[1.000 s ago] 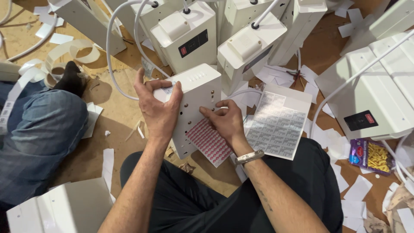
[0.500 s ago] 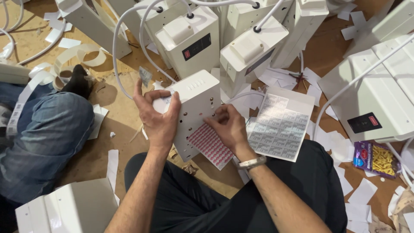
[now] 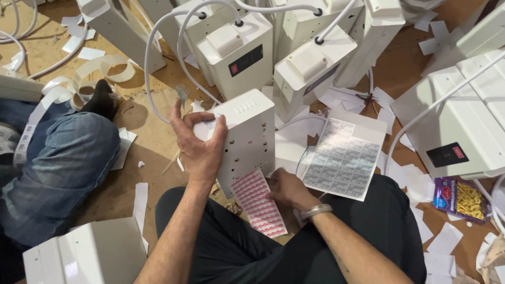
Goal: Applying stickers and labels to white electronic casing units on a factory floor.
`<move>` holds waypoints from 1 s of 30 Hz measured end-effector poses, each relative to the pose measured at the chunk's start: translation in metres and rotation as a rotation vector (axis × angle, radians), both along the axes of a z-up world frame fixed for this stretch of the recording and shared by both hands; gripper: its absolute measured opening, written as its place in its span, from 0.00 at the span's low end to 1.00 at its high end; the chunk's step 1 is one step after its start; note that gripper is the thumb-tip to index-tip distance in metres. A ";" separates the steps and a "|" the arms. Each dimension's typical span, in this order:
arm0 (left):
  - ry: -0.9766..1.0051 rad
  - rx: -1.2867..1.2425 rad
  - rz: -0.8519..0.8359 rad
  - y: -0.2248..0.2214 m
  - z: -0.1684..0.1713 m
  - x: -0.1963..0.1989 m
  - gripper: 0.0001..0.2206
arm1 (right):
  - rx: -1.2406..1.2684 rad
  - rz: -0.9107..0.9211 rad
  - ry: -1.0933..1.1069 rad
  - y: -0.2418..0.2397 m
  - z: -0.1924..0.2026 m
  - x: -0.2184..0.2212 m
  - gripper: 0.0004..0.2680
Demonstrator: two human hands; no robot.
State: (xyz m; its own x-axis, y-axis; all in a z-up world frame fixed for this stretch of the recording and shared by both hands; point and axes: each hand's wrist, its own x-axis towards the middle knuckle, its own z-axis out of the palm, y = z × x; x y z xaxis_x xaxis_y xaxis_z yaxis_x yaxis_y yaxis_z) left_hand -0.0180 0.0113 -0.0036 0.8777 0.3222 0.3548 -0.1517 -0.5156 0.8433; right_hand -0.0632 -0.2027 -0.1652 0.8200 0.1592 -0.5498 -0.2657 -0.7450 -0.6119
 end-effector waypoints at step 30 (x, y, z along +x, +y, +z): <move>-0.100 -0.104 -0.408 -0.002 0.009 -0.022 0.47 | 0.122 0.206 -0.823 0.014 0.197 0.040 0.41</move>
